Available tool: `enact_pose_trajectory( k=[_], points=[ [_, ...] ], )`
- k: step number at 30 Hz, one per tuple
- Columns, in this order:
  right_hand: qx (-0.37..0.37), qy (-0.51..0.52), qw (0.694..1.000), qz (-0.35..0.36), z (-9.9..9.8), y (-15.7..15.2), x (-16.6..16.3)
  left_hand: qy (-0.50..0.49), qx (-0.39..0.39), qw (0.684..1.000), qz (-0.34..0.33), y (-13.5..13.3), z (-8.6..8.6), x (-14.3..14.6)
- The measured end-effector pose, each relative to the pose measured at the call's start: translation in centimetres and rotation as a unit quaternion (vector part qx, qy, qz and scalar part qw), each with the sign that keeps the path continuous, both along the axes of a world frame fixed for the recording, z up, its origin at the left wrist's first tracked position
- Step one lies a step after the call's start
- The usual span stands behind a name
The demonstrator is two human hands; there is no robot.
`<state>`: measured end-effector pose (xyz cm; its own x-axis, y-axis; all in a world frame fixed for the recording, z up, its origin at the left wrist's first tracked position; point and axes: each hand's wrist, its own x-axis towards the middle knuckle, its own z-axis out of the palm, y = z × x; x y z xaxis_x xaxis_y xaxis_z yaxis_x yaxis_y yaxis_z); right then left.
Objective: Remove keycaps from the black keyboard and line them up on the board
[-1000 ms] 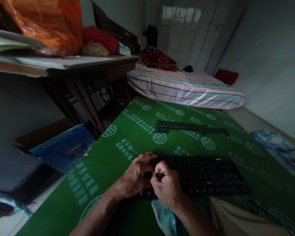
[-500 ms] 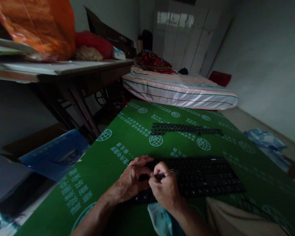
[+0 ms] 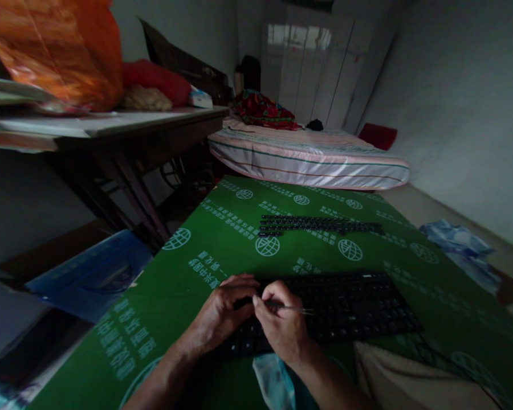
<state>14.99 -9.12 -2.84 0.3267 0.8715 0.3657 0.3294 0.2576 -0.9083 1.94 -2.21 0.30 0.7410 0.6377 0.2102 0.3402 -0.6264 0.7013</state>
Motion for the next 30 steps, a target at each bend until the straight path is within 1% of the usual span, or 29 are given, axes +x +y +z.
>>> enact_pose_trajectory(
  k=[3,6,10,14,18,21,25,30],
  points=[
    [0.007,0.000,1.000,0.018,0.1,-0.1,0.1,-0.022,0.009,0.999,0.035,-0.1,-0.2,-0.1],
    [0.030,-0.003,0.999,0.043,0.5,-0.2,0.3,-0.029,0.009,0.997,0.064,-0.2,-0.3,-0.2],
    [0.056,-0.018,0.995,0.081,1.1,-0.4,0.4,-0.037,-0.003,0.996,0.087,-0.3,-0.2,0.0],
    [0.063,-0.028,0.994,0.082,1.2,-0.5,0.3,-0.046,-0.025,0.994,0.094,-0.5,0.2,0.1],
    [0.080,-0.035,0.993,0.076,0.9,-0.5,0.3,-0.059,-0.079,0.991,0.085,-0.5,0.3,-0.1],
    [0.090,-0.031,0.994,0.053,0.7,-0.4,0.4,-0.080,-0.133,0.984,0.093,-0.4,0.0,-0.2],
    [0.080,-0.018,0.996,0.034,0.3,-0.3,0.4,-0.125,-0.201,0.964,0.123,-0.4,-0.2,-0.2],
    [0.065,0.019,0.997,0.041,-0.4,-0.5,0.4,-0.168,-0.276,0.937,0.129,-0.6,-0.2,-0.1]
  ],
)
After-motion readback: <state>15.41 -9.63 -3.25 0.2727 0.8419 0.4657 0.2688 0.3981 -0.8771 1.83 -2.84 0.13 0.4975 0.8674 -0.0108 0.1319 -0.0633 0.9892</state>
